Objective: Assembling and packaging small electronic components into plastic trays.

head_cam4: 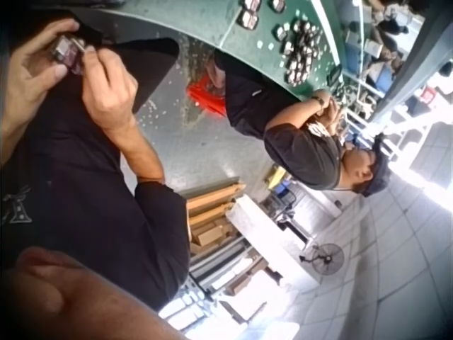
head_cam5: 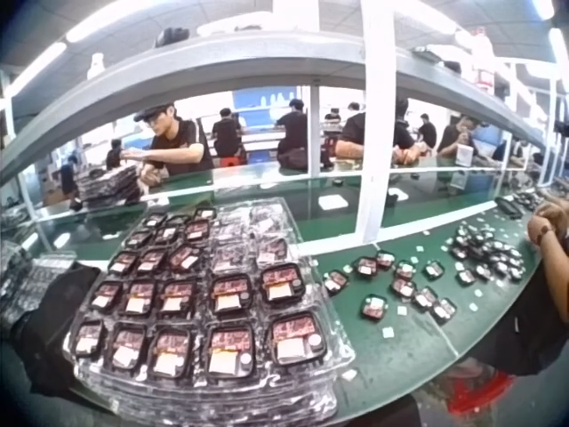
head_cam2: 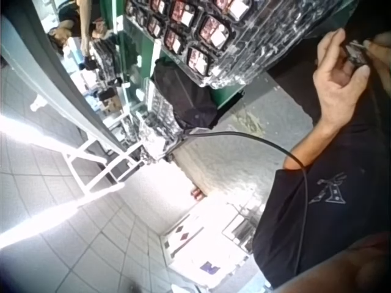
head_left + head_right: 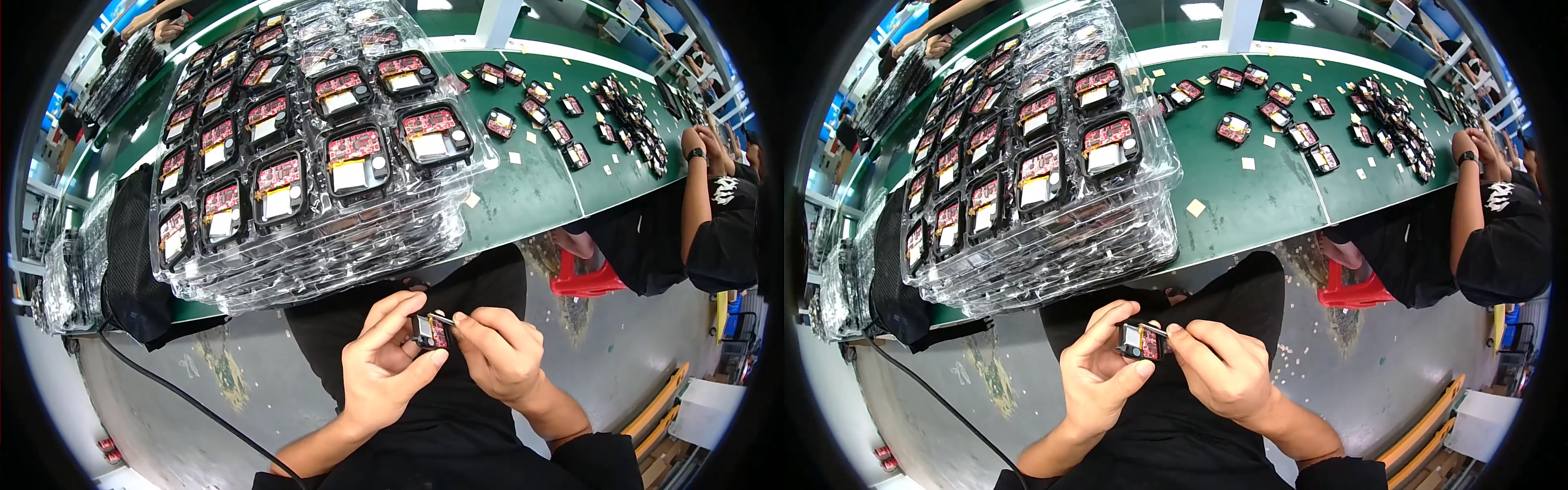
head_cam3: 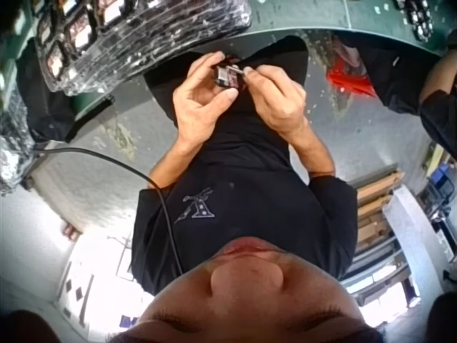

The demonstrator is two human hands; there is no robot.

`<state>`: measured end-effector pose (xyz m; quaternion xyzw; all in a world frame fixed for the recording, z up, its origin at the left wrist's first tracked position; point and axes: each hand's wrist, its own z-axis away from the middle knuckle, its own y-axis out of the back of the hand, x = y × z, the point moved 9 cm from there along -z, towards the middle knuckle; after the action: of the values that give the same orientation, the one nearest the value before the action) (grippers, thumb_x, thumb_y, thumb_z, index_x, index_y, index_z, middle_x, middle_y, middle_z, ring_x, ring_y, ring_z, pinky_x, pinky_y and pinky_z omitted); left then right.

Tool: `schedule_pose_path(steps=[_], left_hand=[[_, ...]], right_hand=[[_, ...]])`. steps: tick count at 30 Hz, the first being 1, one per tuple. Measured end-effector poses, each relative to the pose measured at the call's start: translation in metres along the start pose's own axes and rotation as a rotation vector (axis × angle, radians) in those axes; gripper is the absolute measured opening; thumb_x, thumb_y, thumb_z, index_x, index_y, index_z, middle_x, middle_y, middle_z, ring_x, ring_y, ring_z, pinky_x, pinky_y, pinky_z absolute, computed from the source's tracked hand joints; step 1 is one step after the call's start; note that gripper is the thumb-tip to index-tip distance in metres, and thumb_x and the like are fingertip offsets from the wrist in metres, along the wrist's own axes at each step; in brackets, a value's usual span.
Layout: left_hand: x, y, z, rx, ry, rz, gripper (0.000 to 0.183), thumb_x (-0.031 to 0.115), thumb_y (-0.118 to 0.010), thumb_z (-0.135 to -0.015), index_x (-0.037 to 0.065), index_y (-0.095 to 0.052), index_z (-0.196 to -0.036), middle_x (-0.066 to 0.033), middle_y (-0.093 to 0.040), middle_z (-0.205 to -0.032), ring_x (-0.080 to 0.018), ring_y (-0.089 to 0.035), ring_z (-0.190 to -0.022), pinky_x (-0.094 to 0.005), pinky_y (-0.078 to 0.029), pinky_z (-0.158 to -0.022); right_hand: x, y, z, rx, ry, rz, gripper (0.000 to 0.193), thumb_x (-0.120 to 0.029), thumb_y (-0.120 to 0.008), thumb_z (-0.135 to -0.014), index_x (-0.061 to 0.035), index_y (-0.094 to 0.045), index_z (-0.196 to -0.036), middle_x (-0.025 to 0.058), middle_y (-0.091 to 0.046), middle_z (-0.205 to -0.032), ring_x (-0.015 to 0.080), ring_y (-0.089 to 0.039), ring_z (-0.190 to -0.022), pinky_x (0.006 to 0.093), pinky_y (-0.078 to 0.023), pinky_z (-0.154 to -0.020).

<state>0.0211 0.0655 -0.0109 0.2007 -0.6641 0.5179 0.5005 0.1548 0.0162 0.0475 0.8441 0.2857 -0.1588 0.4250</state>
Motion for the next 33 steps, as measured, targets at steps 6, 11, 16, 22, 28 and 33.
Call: schedule_pose_path(steps=[6, 11, 16, 22, 28, 33], left_hand=[[0.024, -0.001, 0.008, -0.043, -0.101, -0.033, 0.056, -0.015, -0.075, -0.081, -0.009, -0.056, -0.134, -0.0168, -0.046, -0.138, -0.0235, -0.058, -0.119, -0.0359, -0.053, -0.097], [0.085, -0.015, 0.014, -0.199, -0.271, -0.179, 0.052, -0.008, -0.086, -0.069, -0.006, -0.066, -0.117, -0.0216, -0.056, -0.122, -0.0332, -0.066, -0.113, -0.0437, -0.057, -0.097], [0.15, -0.028, -0.004, -0.25, -0.448, -0.447, 0.052, -0.007, -0.088, -0.063, 0.0, -0.068, -0.111, -0.0194, -0.06, -0.115, -0.0303, -0.07, -0.105, -0.0411, -0.061, -0.089], [0.22, -0.036, -0.071, -0.137, -0.585, -0.777, 0.042, -0.001, -0.088, -0.072, 0.0, -0.065, -0.107, -0.0122, -0.053, -0.117, -0.0217, -0.066, -0.102, -0.035, -0.058, -0.087], [0.26, -0.041, -0.187, -0.029, -0.705, -1.392, 0.018, 0.002, -0.08, -0.083, -0.004, -0.072, -0.097, -0.007, -0.067, -0.092, -0.0144, -0.068, -0.081, -0.0291, -0.056, -0.072], [0.25, -0.023, -0.27, -0.009, -0.856, -1.766, 0.025, 0.018, -0.083, -0.079, 0.0, -0.077, -0.095, -0.0185, -0.072, -0.091, -0.033, -0.071, -0.081, -0.0408, -0.055, -0.078]], right_hand=[[0.019, -0.002, -0.019, -0.209, -0.114, -0.383, 0.024, 0.0, -0.084, -0.073, -0.002, -0.074, -0.095, 0.0086, -0.069, -0.083, 0.0208, -0.066, -0.063, 0.03, -0.051, -0.053], [0.047, 0.03, -0.061, 0.007, -0.098, -0.157, 0.023, 0.003, -0.077, -0.079, -0.0001, -0.071, -0.101, 0.0129, -0.069, -0.091, 0.0256, -0.068, -0.074, 0.0323, -0.055, -0.062], [0.119, 0.016, -0.099, 0.153, -0.265, 0.148, 0.022, -0.01, -0.069, -0.094, -0.002, -0.066, -0.114, 0.0147, -0.063, -0.098, 0.0349, -0.068, -0.076, 0.0419, -0.053, -0.067], [0.133, 0.001, -0.105, 0.02, -0.386, 0.493, 0.035, -0.028, -0.074, -0.091, -0.012, -0.066, -0.121, 0.0109, -0.058, -0.11, 0.0337, -0.07, -0.07, 0.0464, -0.055, -0.06], [0.13, 0.003, -0.105, 0.045, -0.372, 0.428, 0.027, -0.027, -0.071, -0.092, -0.0111, -0.066, -0.113, 0.0103, -0.059, -0.122, 0.0344, -0.07, -0.071, 0.0468, -0.056, -0.063], [0.125, 0.002, -0.108, 0.03, -0.354, 0.401, 0.028, -0.025, -0.071, -0.091, -0.0097, -0.064, -0.114, 0.0078, -0.062, -0.125, 0.0347, -0.072, -0.078, 0.046, -0.057, -0.068]])
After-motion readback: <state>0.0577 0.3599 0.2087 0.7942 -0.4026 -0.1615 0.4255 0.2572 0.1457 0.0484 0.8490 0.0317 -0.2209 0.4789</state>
